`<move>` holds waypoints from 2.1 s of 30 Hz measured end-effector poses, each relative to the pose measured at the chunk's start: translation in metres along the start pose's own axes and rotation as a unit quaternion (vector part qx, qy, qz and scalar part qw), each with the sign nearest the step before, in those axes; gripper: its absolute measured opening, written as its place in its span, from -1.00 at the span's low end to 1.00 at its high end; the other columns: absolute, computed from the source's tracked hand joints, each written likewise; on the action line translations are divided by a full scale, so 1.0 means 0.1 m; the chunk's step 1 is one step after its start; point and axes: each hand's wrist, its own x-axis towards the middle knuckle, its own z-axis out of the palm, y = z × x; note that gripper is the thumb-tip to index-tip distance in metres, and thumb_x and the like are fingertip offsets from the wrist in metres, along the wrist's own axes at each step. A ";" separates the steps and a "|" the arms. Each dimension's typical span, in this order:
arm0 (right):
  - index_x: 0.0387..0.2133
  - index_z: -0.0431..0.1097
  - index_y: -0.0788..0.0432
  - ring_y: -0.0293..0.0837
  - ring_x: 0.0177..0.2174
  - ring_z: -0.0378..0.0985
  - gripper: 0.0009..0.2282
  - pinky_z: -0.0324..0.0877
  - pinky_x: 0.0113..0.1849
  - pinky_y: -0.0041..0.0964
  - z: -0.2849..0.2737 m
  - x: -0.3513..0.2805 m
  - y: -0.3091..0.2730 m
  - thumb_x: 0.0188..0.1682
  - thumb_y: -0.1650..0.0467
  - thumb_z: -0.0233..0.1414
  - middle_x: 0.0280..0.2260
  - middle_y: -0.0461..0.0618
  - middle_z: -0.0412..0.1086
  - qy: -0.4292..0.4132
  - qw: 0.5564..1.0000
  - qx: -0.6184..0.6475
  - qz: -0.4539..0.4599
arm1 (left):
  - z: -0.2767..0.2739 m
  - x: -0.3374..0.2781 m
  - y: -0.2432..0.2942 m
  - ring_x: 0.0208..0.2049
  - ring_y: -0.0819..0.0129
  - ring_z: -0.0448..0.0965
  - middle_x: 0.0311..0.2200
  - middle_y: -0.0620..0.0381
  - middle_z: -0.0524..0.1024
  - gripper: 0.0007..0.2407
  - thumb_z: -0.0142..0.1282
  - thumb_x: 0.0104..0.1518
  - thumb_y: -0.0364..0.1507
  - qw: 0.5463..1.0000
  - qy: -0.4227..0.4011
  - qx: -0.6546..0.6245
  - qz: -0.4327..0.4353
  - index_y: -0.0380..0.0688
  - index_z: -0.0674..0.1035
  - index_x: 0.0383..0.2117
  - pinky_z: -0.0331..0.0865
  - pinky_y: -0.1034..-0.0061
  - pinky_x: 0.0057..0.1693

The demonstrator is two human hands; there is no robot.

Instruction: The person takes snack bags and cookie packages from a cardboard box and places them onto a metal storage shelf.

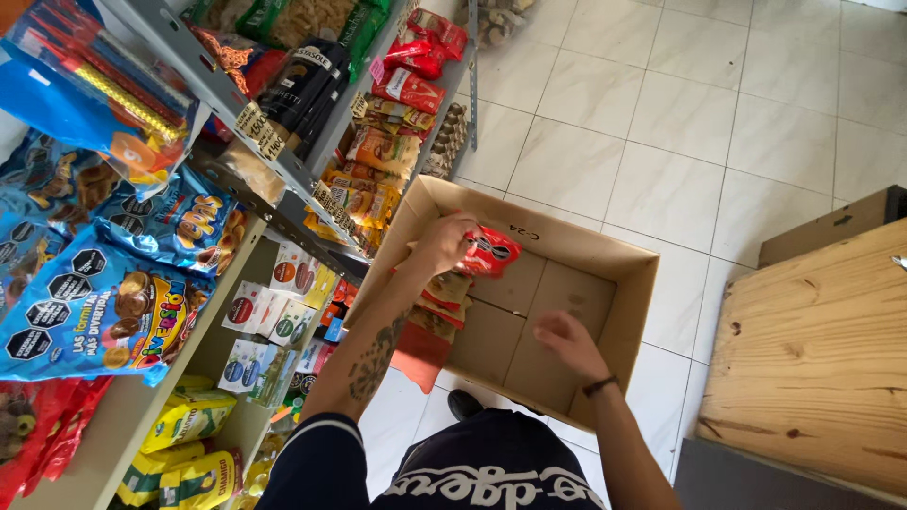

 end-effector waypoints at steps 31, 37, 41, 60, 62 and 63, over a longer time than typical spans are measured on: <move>0.34 0.47 0.18 0.05 0.13 0.68 -0.49 0.51 0.22 0.25 1.91 0.31 -1.25 0.09 0.45 0.34 0.14 0.15 0.62 -0.370 0.879 0.129 -0.273 | -1.26 -3.12 1.34 0.36 -0.35 0.58 0.34 -0.45 0.51 0.01 0.78 -0.06 -0.16 0.829 0.181 -0.496 -0.187 -0.28 0.34 0.52 0.59 -0.18 0.32; 0.28 0.54 0.21 -0.06 0.02 0.69 -0.53 0.57 0.16 0.21 2.66 0.25 -1.40 0.12 0.32 0.39 0.05 0.15 0.68 -0.403 0.873 0.053 -0.268 | -1.22 -3.91 1.15 0.25 -0.15 0.66 0.16 -0.28 0.62 -0.13 0.83 -0.13 -0.35 0.792 0.332 -0.458 -0.230 -0.26 0.46 0.35 0.64 -0.01 0.31; 0.56 0.26 0.18 0.14 0.19 0.58 -0.27 0.59 0.15 0.29 3.18 0.06 -1.56 0.13 0.19 0.31 0.32 0.28 0.48 -0.443 0.864 -0.004 -0.241 | -1.37 -4.39 1.19 0.26 -0.09 0.66 0.14 -0.25 0.64 -0.16 0.83 -0.15 -0.40 0.766 0.416 -0.426 -0.242 -0.20 0.51 0.34 0.62 0.01 0.32; 0.42 0.46 0.22 0.02 0.02 0.76 -0.36 0.74 -0.14 -0.13 3.59 -0.25 -0.41 0.08 0.16 0.22 0.18 0.24 0.65 -0.492 0.815 -0.295 0.078 | -2.25 -6.23 -0.34 0.35 0.02 0.68 0.36 -0.16 0.58 -0.23 0.56 0.16 -0.20 0.750 0.579 -0.255 -0.194 -0.15 0.30 0.43 0.80 0.04 0.23; 0.42 0.47 0.21 0.02 0.01 0.76 -0.36 0.72 -0.15 -0.14 3.60 -0.21 -0.34 0.08 0.16 0.22 0.18 0.24 0.65 -0.489 0.817 -0.295 0.080 | -2.23 -6.23 -0.40 0.34 0.00 0.70 0.34 -0.16 0.59 -0.26 0.55 0.17 -0.20 0.749 0.576 -0.258 -0.201 -0.14 0.32 0.41 0.81 0.02 0.21; 0.42 0.47 0.21 0.03 0.00 0.76 -0.37 0.70 -0.16 -0.15 3.60 -0.19 -0.31 0.09 0.16 0.22 0.18 0.25 0.66 -0.488 0.817 -0.296 0.083 | -2.22 -6.22 -0.43 0.32 -0.02 0.71 0.32 -0.15 0.61 -0.29 0.54 0.18 -0.20 0.747 0.575 -0.260 -0.210 -0.13 0.34 0.39 0.82 0.00 0.20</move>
